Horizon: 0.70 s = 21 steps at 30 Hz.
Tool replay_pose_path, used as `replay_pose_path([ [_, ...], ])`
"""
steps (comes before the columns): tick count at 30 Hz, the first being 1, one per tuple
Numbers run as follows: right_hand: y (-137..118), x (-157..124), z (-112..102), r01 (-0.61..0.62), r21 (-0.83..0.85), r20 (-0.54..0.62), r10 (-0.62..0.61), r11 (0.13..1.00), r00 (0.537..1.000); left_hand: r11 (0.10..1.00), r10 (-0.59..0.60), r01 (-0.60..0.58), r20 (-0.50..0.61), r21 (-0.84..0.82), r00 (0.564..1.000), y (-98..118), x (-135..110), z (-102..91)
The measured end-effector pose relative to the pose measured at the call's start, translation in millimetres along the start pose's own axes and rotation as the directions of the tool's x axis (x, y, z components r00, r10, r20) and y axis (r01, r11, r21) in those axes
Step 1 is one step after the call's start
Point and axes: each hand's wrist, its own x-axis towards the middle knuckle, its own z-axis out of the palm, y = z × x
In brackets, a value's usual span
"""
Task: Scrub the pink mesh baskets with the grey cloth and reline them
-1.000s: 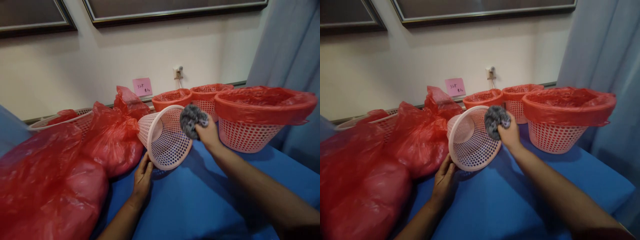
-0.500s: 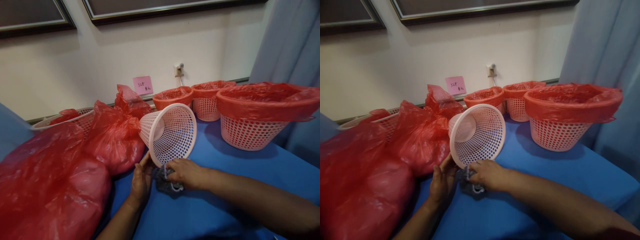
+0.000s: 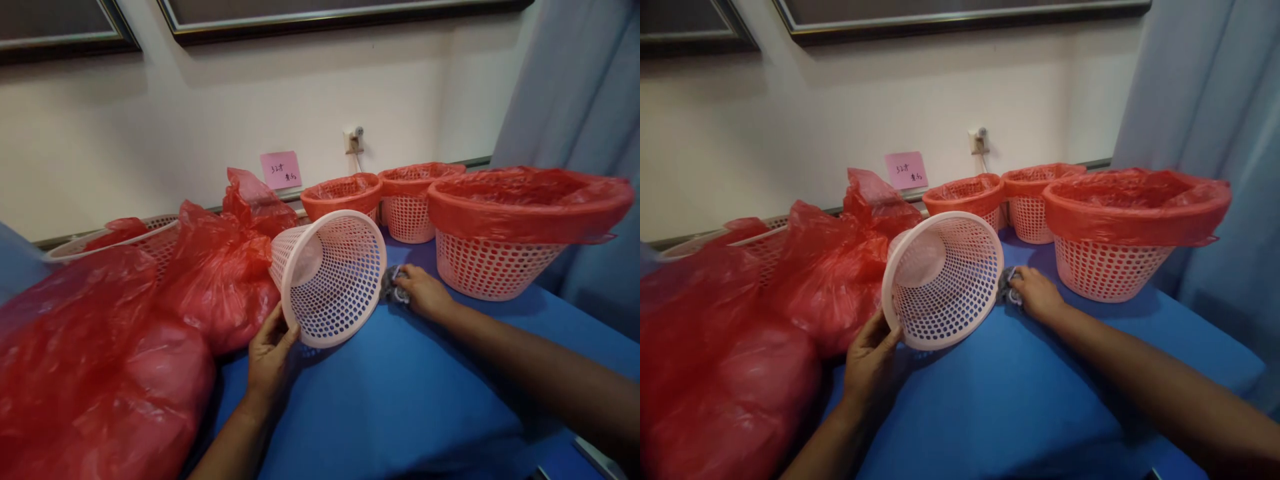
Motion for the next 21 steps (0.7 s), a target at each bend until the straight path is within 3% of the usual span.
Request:
replay_pose_path([
  [2, 14.5, 10.3, -1.1, -0.129, 0.037, -0.139, 0.133, 0.991, 0.981, 1.0, 0.007, -0.007, -0.002, 0.011, 1.0, 0.8, -1.0, 1.4],
  [4, 18.2, 25.3, -1.3, -0.222, 0.12, -0.261, 0.247, 0.968, 0.933, 0.998, 0.019, -0.018, -0.019, 0.052, 1.0, 2.8, -2.7, 3.1],
  [7, -1.5, 52.2, -4.8, -0.151, 0.341, -0.391, 0.287, 0.928, 0.874, 0.986, 0.053, -0.045, -0.051, 0.158, 0.997, 6.5, -5.6, 5.0],
  [10, -48.6, 75.3, -18.3, 0.099, 0.461, -0.484, 0.157, 0.882, 0.861, 0.971, 0.08, -0.068, -0.045, 0.229, 0.996, 7.9, -7.3, 4.9],
  [13, -103.9, 92.4, -37.7, 0.388, 0.35, -0.546, -0.151, 0.853, 0.824, 0.966, 0.097, -0.088, -0.024, 0.244, 0.995, 7.0, -7.5, 3.1],
  [15, -129.1, 102.6, -47.5, 0.501, 0.244, -0.514, -0.327, 0.83, 0.793, 0.964, 0.106, -0.098, -0.016, 0.246, 0.994, 6.3, -7.3, 1.8],
  [18, -130.8, 112.9, -48.7, 0.496, 0.187, -0.495, -0.355, 0.848, 0.793, 0.966, 0.106, -0.101, -0.01, 0.237, 0.994, 6.4, -7.4, 1.4],
  [21, -95.4, 103.7, -30.8, 0.275, 0.248, -0.524, -0.11, 0.929, 0.845, 0.973, 0.094, -0.088, -0.017, 0.213, 0.995, 6.2, -7.8, 2.6],
])
